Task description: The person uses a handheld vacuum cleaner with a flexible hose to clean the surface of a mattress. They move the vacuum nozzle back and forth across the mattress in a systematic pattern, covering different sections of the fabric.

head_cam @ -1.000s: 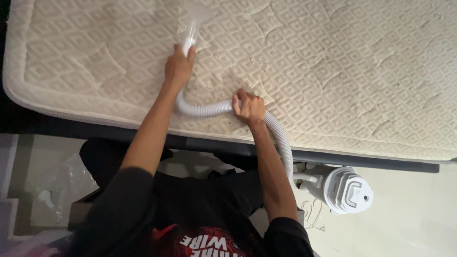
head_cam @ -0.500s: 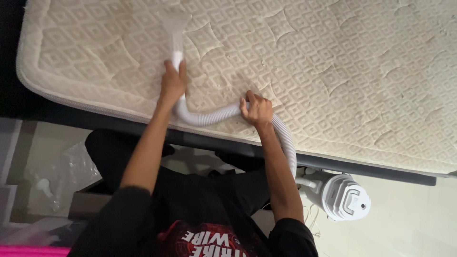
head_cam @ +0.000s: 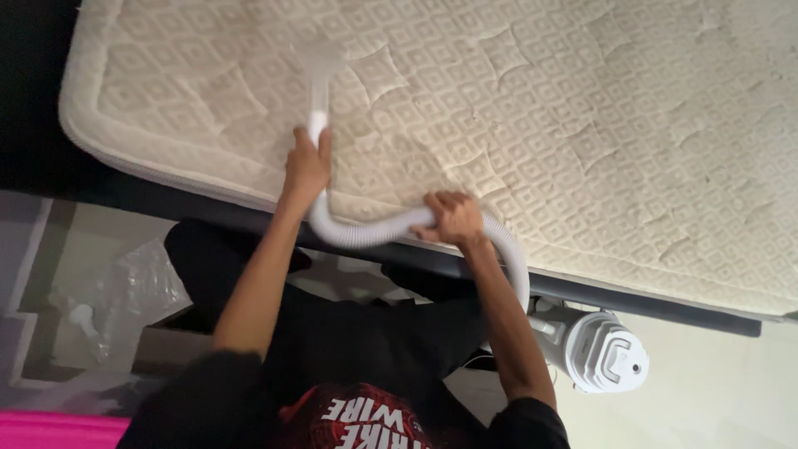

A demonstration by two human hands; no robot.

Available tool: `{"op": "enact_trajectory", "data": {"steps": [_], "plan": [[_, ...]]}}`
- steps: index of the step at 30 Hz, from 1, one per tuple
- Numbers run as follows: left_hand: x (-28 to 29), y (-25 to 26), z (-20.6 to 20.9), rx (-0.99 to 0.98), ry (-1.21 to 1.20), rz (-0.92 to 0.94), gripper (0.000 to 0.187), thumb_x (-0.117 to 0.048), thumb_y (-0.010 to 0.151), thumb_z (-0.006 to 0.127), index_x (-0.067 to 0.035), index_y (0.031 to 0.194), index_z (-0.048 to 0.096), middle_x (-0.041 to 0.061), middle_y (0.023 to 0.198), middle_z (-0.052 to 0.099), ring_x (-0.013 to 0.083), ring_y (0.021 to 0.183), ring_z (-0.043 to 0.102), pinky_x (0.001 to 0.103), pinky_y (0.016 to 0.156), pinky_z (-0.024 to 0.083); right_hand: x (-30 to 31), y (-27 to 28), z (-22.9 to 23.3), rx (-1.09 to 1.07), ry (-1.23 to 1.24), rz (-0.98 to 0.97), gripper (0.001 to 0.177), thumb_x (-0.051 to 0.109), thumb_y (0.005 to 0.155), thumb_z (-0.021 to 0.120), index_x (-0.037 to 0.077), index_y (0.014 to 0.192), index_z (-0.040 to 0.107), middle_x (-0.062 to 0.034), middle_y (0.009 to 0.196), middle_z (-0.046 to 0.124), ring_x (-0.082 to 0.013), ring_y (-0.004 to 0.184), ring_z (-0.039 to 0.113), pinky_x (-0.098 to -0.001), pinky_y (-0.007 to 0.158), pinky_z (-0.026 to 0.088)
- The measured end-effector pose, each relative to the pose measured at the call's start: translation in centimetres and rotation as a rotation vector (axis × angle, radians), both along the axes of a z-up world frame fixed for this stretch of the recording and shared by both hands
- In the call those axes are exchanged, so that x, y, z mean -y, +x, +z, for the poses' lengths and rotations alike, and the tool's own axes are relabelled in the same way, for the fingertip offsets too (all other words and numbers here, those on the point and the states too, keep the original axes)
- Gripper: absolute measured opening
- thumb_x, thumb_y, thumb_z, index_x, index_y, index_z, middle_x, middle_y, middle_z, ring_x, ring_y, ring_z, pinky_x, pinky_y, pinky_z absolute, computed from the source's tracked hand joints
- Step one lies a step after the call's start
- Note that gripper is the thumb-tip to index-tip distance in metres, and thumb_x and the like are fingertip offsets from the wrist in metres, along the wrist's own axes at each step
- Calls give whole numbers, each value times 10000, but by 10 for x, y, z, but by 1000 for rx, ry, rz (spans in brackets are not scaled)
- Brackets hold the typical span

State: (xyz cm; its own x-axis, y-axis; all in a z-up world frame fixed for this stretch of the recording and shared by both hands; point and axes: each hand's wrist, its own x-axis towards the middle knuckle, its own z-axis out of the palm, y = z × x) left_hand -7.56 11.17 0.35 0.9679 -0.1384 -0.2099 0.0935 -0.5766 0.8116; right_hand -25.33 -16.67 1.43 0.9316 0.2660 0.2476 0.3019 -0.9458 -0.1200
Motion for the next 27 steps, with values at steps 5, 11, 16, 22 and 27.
{"op": "enact_trajectory", "data": {"steps": [5,11,16,22,27], "plan": [[-44,-29,14,-39,89,-5,538,-507,1065,473,-13,1275,445,403,982,663,596,940,635,640,837,497,-58,-32,22,-50,104,88,619,676,809,680,66,913,684,-122,764,711,-314,683,703,-435,652,564],[-27,57,-24,184,37,54,610,-519,1036,522,0,1343,434,399,1021,667,599,970,629,624,871,500,-93,-26,59,-171,160,-129,603,632,810,750,52,957,677,-181,718,705,-378,679,710,-474,621,564],[-5,122,-24,115,56,63,619,-564,1064,500,-3,1324,471,356,1071,678,547,1024,655,579,919,522,-112,-17,73,-283,189,-281,548,574,873,744,55,1020,649,-195,769,729,-401,715,720,-495,646,573],[-41,41,37,-120,-13,42,615,-527,1026,456,-15,1367,450,326,1031,705,487,904,732,548,780,586,-115,-42,85,-360,274,-228,604,582,810,781,57,1090,681,-201,805,738,-414,744,728,-505,673,572],[-72,-52,67,-107,94,46,555,-482,1073,468,16,1317,450,365,956,689,540,888,686,586,751,558,-115,-69,93,-632,270,-249,602,625,725,802,116,1038,733,-158,795,756,-377,796,745,-471,733,579]]}}
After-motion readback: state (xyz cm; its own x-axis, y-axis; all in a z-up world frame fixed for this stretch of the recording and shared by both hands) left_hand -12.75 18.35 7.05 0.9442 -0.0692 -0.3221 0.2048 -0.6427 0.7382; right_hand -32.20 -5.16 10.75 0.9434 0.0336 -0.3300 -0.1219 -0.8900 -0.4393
